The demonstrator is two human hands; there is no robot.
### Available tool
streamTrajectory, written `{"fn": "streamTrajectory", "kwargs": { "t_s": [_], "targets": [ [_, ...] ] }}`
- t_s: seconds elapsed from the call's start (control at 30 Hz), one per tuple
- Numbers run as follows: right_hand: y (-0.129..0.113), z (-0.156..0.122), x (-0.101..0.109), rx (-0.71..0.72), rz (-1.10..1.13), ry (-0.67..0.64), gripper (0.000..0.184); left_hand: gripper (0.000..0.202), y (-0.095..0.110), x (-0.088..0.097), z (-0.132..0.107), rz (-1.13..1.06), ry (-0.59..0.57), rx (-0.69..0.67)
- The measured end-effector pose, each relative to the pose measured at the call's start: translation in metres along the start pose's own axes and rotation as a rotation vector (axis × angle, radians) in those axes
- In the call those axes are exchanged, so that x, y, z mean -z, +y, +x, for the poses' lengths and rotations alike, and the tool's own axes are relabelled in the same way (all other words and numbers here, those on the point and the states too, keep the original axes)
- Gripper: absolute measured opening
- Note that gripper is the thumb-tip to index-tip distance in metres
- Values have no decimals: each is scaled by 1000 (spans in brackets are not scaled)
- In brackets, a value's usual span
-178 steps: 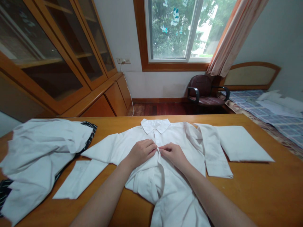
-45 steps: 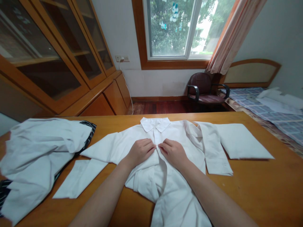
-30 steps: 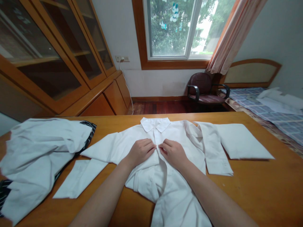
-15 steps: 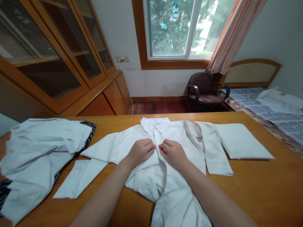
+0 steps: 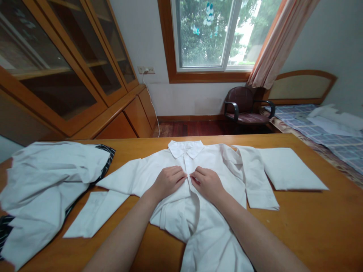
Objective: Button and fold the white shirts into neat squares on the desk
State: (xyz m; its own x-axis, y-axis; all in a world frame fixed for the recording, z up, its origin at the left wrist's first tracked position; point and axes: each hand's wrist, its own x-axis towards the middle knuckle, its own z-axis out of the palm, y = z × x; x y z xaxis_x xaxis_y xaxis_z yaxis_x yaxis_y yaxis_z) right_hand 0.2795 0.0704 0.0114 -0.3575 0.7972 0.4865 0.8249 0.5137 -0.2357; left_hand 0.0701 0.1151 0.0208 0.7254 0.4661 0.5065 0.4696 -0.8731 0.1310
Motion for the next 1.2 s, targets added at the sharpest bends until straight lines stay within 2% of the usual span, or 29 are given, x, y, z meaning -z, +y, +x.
{"fn": "streamTrajectory", "kwargs": {
  "t_s": [1.2],
  "targets": [
    [3, -1, -2, -25, 90, 24, 11, 17, 0, -1, 0, -35, 31, 11]
  ]
}}
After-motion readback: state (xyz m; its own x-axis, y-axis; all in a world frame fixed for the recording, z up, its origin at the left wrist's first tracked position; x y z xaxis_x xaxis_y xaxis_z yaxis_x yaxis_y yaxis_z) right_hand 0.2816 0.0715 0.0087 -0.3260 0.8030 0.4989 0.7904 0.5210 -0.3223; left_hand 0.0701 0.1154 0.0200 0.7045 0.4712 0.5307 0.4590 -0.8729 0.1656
